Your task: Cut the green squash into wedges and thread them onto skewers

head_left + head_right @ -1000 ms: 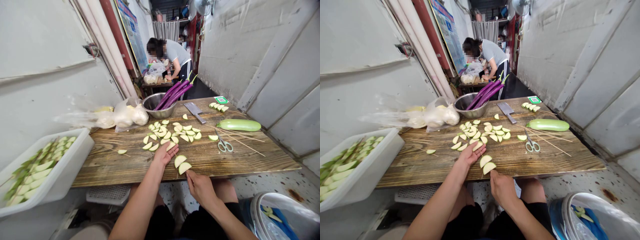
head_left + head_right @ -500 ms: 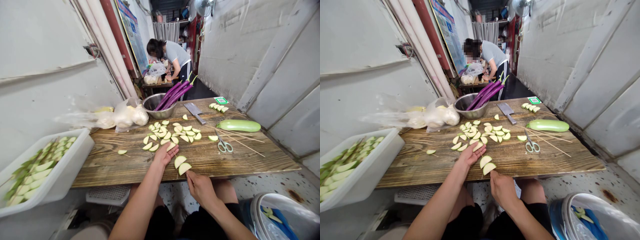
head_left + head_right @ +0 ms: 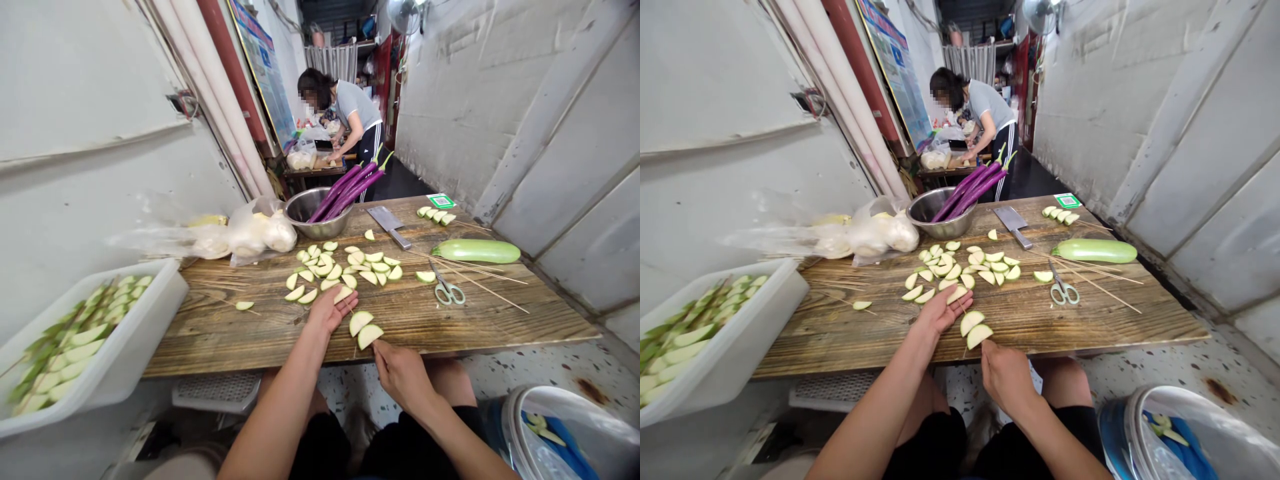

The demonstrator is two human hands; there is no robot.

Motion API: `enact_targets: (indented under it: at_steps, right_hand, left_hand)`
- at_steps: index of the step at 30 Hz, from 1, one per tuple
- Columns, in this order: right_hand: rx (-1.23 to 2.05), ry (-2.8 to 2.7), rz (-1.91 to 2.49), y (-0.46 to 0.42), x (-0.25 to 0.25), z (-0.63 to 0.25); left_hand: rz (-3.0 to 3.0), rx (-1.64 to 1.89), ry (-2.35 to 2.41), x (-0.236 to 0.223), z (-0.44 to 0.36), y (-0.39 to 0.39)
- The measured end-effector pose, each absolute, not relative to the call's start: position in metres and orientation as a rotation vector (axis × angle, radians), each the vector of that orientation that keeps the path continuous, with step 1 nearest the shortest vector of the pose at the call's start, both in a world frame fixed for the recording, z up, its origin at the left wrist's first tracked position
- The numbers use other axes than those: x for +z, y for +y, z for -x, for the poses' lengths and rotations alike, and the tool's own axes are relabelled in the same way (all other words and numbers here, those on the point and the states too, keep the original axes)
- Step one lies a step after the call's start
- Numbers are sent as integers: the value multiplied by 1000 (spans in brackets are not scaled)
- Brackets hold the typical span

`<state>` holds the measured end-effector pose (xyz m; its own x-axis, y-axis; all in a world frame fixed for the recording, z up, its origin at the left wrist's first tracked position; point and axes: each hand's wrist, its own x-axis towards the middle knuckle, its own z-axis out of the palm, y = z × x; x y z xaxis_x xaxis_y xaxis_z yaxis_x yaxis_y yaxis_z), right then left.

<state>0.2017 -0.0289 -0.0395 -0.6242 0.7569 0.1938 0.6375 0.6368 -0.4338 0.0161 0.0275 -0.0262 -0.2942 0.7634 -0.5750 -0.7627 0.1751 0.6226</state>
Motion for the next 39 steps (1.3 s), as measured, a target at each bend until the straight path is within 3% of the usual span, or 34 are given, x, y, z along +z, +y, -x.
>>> enact_targets:
  at_steps: [39]
  right_hand:
    - [457, -2518, 1129, -32, -33, -205]
  left_hand:
    - [11, 1514, 1104, -25, -17, 24]
